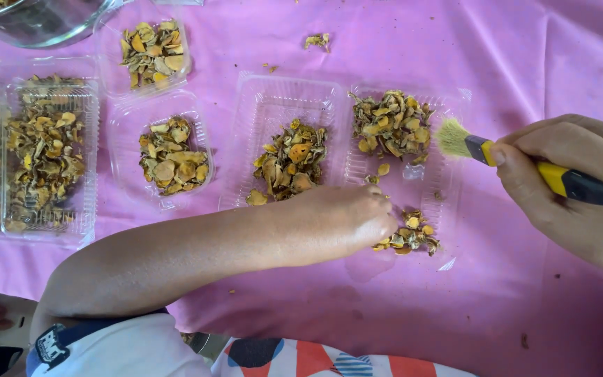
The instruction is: The person cleans dried turmeric pieces by hand and with a brush, moving them between plastic containers on a pink table.
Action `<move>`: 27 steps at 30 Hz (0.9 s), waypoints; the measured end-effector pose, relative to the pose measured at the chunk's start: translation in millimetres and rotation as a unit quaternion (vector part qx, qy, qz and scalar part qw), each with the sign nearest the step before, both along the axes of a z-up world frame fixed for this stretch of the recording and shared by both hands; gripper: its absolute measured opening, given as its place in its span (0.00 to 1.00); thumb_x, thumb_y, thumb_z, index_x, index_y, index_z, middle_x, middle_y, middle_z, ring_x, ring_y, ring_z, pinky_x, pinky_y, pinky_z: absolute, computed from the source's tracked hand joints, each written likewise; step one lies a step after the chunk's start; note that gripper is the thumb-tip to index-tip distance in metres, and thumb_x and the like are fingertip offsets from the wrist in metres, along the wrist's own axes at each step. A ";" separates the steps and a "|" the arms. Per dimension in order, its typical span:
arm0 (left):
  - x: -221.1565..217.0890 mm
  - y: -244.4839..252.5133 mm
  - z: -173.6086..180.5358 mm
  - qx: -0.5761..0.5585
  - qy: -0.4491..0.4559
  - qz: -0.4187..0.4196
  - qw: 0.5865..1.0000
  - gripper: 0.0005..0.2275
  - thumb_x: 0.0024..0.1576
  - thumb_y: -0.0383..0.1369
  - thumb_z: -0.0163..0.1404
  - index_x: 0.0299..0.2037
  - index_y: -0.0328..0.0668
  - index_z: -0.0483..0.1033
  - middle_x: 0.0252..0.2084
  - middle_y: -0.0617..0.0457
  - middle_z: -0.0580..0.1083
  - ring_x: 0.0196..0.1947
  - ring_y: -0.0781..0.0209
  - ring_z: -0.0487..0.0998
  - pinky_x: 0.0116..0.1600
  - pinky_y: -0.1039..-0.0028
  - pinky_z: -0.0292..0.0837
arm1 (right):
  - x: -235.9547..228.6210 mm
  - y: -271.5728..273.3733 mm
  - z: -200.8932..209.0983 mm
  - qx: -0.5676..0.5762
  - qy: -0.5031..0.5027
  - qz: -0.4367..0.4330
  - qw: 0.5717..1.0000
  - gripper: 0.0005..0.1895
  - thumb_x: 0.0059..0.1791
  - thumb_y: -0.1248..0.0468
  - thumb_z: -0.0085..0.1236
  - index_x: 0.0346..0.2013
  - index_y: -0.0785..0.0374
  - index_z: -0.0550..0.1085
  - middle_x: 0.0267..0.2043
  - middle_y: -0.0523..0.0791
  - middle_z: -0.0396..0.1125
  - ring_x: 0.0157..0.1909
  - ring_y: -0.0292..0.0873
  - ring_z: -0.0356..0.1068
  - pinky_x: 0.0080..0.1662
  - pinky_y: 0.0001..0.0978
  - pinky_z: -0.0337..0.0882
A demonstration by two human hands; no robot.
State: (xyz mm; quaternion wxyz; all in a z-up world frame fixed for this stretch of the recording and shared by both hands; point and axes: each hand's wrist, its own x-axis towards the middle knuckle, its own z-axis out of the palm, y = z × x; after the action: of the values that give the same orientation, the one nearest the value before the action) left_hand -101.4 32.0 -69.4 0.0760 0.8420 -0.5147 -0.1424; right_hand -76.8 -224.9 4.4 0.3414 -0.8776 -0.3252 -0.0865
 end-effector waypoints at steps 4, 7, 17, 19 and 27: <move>11.8 6.2 9.1 -0.027 0.127 0.106 0.986 0.10 0.48 0.18 0.46 0.25 0.48 0.72 0.21 0.60 0.70 0.23 0.63 0.73 0.32 0.64 0.65 | -0.4 -6.8 1.1 -0.011 0.013 -0.010 1.000 0.04 0.59 0.73 0.57 0.41 0.73 0.77 0.39 0.51 0.74 0.39 0.46 0.73 0.46 0.36 0.71; 23.8 11.3 14.9 -0.117 0.199 0.205 0.951 0.09 0.48 0.21 0.49 0.31 0.49 0.77 0.25 0.59 0.76 0.26 0.67 0.77 0.34 0.71 0.68 | -3.8 -17.0 -17.5 0.043 0.085 -0.048 0.994 0.10 0.60 0.71 0.51 0.42 0.80 0.76 0.45 0.58 0.71 0.39 0.51 0.74 0.46 0.39 0.76; 36.8 11.3 44.0 -0.254 0.423 0.469 0.733 0.15 0.42 0.19 0.61 0.39 0.44 0.87 0.30 0.59 0.82 0.29 0.75 0.78 0.38 0.85 0.78 | -34.8 -0.3 27.5 0.031 0.151 -0.040 0.987 0.17 0.53 0.58 0.44 0.42 0.64 0.79 0.33 0.44 0.79 0.15 0.35 0.69 0.26 0.24 0.64; 36.2 15.6 26.5 -0.315 0.478 0.448 0.687 0.12 0.46 0.18 0.61 0.40 0.37 0.85 0.30 0.52 0.82 0.30 0.68 0.81 0.41 0.80 0.81 | -30.8 -11.5 18.2 0.021 0.180 -0.060 0.982 0.18 0.52 0.57 0.45 0.40 0.63 0.81 0.30 0.45 0.79 0.20 0.37 0.75 0.30 0.25 0.68; 35.1 15.7 10.0 -0.405 0.562 0.447 0.566 0.07 0.47 0.16 0.62 0.35 0.26 0.82 0.27 0.41 0.79 0.26 0.53 0.81 0.39 0.68 0.82 | -23.9 0.2 16.2 0.117 0.158 -0.064 0.978 0.25 0.56 0.58 0.37 0.45 0.78 0.75 0.31 0.57 0.72 0.28 0.47 0.77 0.33 0.28 0.69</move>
State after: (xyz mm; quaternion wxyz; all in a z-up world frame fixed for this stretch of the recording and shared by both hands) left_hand -66.3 47.7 -59.4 0.7373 0.5955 0.0699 -0.3113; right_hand -100.8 -224.7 20.7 0.4824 -0.8533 -0.1977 -0.0062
